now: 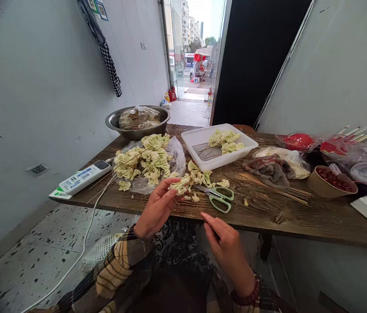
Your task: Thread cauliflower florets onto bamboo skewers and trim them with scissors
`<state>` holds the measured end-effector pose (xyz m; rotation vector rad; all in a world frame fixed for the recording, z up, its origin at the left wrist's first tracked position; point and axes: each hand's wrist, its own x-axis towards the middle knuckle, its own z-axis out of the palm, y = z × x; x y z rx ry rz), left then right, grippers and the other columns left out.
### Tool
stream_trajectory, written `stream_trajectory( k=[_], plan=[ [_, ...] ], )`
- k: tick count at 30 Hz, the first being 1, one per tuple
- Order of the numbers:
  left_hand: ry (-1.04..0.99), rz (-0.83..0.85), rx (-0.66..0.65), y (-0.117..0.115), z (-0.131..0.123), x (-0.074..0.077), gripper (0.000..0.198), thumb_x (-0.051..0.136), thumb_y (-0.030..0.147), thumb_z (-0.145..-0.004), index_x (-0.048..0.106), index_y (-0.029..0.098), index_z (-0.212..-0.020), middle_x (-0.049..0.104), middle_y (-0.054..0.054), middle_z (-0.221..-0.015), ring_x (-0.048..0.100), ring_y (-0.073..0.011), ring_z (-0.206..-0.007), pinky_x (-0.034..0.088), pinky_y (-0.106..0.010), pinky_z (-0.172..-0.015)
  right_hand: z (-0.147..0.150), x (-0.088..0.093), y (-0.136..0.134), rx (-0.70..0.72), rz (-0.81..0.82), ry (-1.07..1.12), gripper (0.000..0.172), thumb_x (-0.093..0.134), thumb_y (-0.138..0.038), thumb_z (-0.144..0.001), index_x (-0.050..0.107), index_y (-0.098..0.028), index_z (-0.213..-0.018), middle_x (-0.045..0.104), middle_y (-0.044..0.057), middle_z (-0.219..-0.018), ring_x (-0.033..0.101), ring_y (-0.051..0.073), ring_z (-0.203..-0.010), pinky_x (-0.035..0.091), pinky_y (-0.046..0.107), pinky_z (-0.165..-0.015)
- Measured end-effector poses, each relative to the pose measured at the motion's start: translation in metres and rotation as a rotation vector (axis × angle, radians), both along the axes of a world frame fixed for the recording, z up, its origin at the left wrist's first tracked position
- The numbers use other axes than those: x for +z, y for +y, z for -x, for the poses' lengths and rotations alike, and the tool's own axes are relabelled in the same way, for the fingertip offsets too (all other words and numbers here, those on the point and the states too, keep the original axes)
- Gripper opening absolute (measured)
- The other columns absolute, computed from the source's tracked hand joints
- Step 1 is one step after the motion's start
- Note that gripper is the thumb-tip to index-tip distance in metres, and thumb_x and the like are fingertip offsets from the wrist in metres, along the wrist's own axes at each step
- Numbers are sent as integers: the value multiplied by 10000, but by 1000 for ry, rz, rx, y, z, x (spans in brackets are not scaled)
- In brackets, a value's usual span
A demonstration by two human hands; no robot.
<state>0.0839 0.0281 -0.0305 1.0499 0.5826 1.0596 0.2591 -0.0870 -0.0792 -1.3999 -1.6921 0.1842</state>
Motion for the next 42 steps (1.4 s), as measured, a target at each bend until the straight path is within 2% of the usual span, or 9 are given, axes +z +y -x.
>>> stream_trajectory(
  k=[3, 7, 9, 12, 18, 26, 35, 42],
  plan=[
    [16, 7, 31, 1, -1, -2, 344, 650, 307, -823, 569, 231, -1149, 600, -51, -1148, 614, -153, -880, 508, -280, -768, 3, 6, -8, 1, 6, 14, 352, 507, -193, -924, 616, -202, -1259, 716, 73, -1139, 703, 190, -976, 574, 276, -824],
    [57, -23, 73, 1, -3, -5, 246, 652, 292, -815, 607, 210, -1043, 598, -25, -1046, 590, -105, -760, 505, -249, -720, 7, 14, -14, 12, 79, 11, 379, 476, -185, -930, 590, -179, -1291, 756, 62, -1006, 714, 138, -691, 558, 205, -605],
    [82, -35, 97, 1, -4, -5, 222, 660, 284, -805, 619, 202, -1007, 594, -17, -990, 577, -95, -731, 501, -234, -689, 9, 16, -15, 34, 101, 19, 393, 470, -184, -929, 574, -180, -1308, 756, 57, -1010, 693, 122, -627, 546, 197, -584],
    [111, -46, 141, 1, -4, -6, 222, 668, 269, -790, 619, 195, -994, 597, -11, -932, 571, -88, -698, 490, -213, -644, 12, 16, -14, 66, 109, 52, 399, 473, -179, -930, 563, -190, -1319, 739, 55, -1079, 709, 122, -698, 555, 191, -657],
    [111, -65, 184, 1, -5, -7, 248, 673, 265, -779, 590, 187, -1000, 595, -9, -950, 552, -67, -656, 495, -198, -610, 13, 12, -13, 97, 120, 96, 395, 489, -180, -937, 557, -213, -1324, 684, 55, -1206, 702, 150, -975, 547, 209, -830],
    [125, -84, 198, 0, -6, -10, 236, 680, 258, -769, 583, 185, -972, 587, -11, -942, 557, -86, -709, 512, -201, -616, 14, 14, -12, 94, 112, 99, 381, 488, -178, -936, 577, -187, -1306, 697, 74, -1174, 721, 141, -909, 561, 189, -786],
    [166, -99, 205, -3, -7, -7, 211, 654, 250, -790, 575, 190, -976, 584, -15, -986, 547, -81, -697, 513, -216, -639, 14, 15, -14, 78, 148, 105, 374, 480, -194, -940, 584, -191, -1300, 702, 71, -1165, 713, 160, -951, 564, 212, -813],
    [306, -237, 306, -2, -9, -11, 200, 624, 223, -790, 572, 177, -978, 623, -44, -982, 569, -119, -746, 489, -241, -669, 17, 14, -10, 24, 158, 138, 337, 488, -212, -928, 643, -180, -1226, 716, 72, -1125, 718, 177, -940, 574, 233, -804]
  ],
)
